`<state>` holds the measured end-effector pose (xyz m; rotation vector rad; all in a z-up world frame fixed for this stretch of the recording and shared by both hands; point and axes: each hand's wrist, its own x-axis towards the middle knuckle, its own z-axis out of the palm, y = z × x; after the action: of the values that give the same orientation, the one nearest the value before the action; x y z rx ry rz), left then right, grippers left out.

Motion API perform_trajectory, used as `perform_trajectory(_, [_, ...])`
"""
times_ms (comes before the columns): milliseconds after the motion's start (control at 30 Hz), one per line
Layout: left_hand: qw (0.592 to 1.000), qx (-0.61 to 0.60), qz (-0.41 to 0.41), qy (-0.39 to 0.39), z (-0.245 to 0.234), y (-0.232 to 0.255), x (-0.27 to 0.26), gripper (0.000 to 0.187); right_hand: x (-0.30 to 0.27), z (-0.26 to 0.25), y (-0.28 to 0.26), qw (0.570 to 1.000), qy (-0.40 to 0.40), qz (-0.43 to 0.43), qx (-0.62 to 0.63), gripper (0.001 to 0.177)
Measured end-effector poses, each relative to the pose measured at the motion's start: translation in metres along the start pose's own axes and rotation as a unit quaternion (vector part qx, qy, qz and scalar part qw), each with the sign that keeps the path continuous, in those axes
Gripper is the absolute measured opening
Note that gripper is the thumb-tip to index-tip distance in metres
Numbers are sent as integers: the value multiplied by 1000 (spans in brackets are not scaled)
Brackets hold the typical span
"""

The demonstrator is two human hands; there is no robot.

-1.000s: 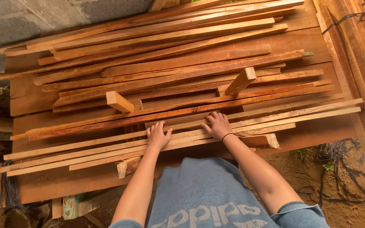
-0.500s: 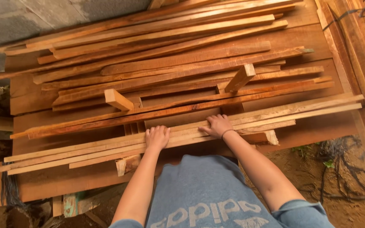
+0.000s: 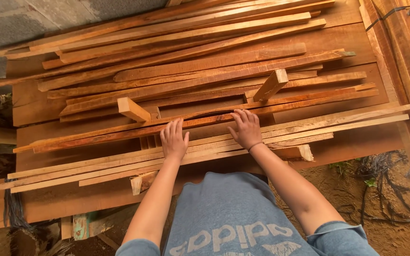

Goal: Organizing and bundling thin wooden slats on a workbench.

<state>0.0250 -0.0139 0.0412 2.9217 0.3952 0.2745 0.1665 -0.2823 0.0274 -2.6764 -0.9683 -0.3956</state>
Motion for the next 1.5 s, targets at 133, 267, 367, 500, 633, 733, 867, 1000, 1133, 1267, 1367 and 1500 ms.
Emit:
perform_trajectory(133, [998, 57, -1, 1, 23, -12, 7, 56, 7, 9, 7, 999, -24, -15, -33, 58])
perform_trajectory(267, [993, 113, 10, 10, 37, -20, 6, 55, 9, 30, 13, 998, 9, -3, -60, 52])
perform_trajectory(367, [992, 126, 2, 18, 58, -31, 12, 52, 14, 37, 14, 997, 31, -5, -65, 44])
perform_trajectory(500, [994, 110, -11, -17, 62, -40, 28, 37, 17, 48, 20, 998, 19, 5, -63, 42])
perform_trajectory(633, [997, 63, -23, -40, 20, -30, 27, 31, 14, 15, 14, 998, 17, -11, -63, 34])
perform_trajectory(733, [995, 1, -58, -86, -2, -35, 7, 35, -4, -15, 9, 999, -24, 27, -5, 42])
perform_trajectory(867, [987, -69, -58, -135, -81, -16, -28, 33, -25, -84, -2, 996, -38, 12, 77, 37])
perform_trajectory(1000, [984, -120, -52, -124, -130, 4, -62, 33, -50, -129, -14, 996, -53, -4, 73, 36])
perform_trajectory(1133, [985, -124, -56, -110, -137, 10, -87, 33, -66, -150, -22, 995, -52, -3, 87, 33])
perform_trajectory(1267, [985, -137, -72, -75, -135, 16, -98, 33, -72, -140, -20, 995, -62, -6, 84, 33])
perform_trajectory(1367, [985, -139, -77, -72, -102, 10, -100, 35, -72, -129, -15, 994, -71, -10, 81, 34])
perform_trajectory(1500, [984, -141, -82, -71, -33, -4, -113, 36, -93, -68, -10, 990, -118, 4, 83, 35])
